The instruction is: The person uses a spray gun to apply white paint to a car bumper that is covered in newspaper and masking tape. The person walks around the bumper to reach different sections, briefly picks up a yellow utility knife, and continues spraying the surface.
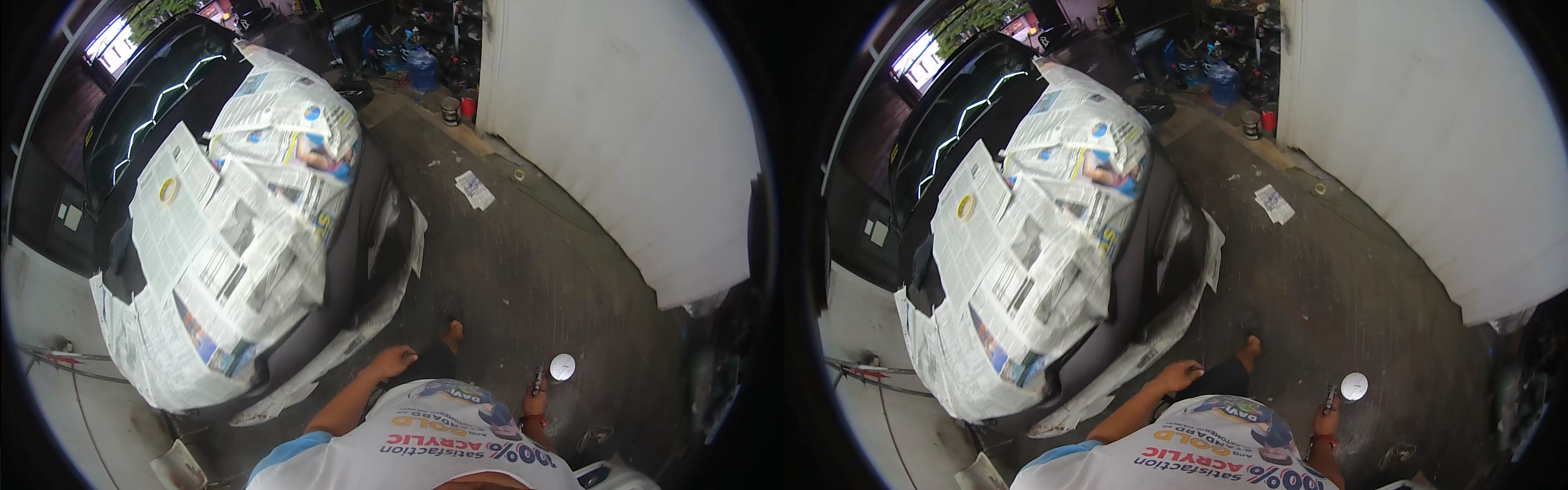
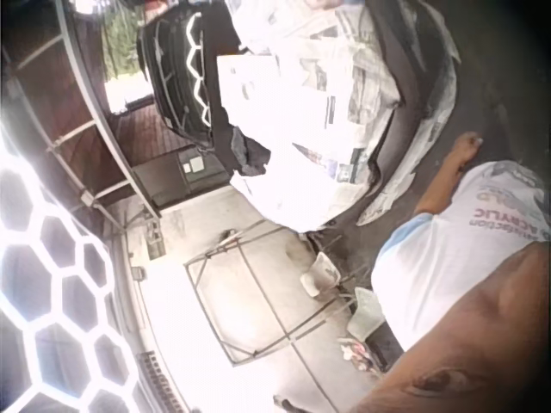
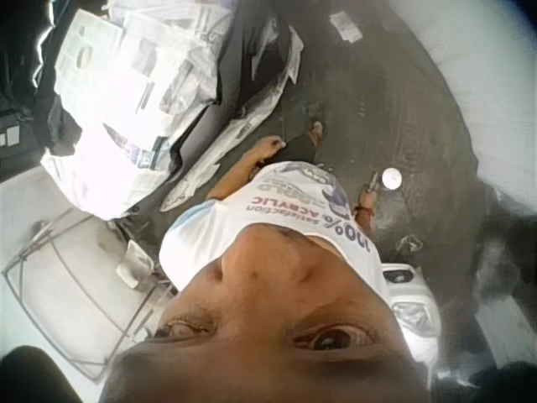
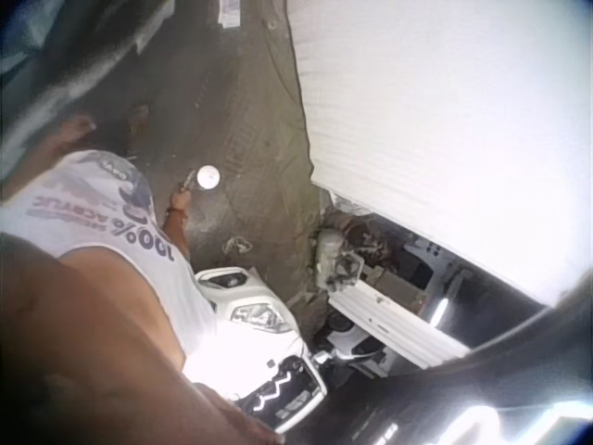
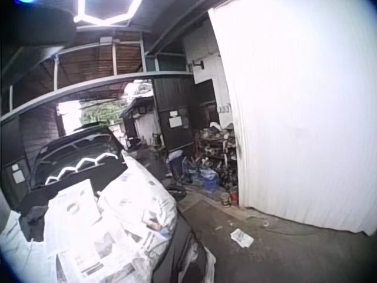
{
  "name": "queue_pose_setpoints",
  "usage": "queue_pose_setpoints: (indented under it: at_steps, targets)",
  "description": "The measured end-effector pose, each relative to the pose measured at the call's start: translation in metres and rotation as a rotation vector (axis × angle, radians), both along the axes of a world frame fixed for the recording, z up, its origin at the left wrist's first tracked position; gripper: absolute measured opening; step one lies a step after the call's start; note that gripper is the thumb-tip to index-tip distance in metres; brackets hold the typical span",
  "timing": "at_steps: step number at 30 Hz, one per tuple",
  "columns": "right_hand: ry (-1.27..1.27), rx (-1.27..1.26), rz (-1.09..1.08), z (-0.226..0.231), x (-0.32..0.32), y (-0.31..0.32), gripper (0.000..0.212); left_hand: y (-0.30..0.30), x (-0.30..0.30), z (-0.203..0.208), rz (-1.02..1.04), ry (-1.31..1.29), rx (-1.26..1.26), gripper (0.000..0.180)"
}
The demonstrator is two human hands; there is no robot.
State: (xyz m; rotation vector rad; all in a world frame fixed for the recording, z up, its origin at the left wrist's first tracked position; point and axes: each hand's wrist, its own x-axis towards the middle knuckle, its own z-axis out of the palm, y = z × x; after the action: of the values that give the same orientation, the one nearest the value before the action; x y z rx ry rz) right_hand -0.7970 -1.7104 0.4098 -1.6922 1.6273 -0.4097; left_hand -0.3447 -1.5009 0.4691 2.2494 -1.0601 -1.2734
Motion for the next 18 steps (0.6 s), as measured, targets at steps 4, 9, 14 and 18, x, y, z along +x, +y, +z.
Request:
queue_pose_setpoints:
  at_steps: [4, 9, 14, 18]
  targets:
    - [0.032, 0.004, 0.131, 0.012, 0.080, -0.119, 0.055, -0.128, 0.070, -0.001, 0.064, 0.004, -0.113, 0.046]
    - [-0.028, -0.023, 0.189, 0.029, 0.153, -0.251, 0.054, -0.319, 0.159, 0.030, -0.101, -0.046, -0.239, 0.051]
    - [-0.001, -0.136, 0.296, 0.053, 0.270, -0.373, 0.055, -0.486, 0.252, 0.090, 0.001, 0.071, -0.408, 0.046]
    - [0.234, 0.246, 0.263, 0.036, 0.360, -0.497, 0.058, -0.568, 0.330, 0.079, 0.190, 0.177, -0.377, 0.047]
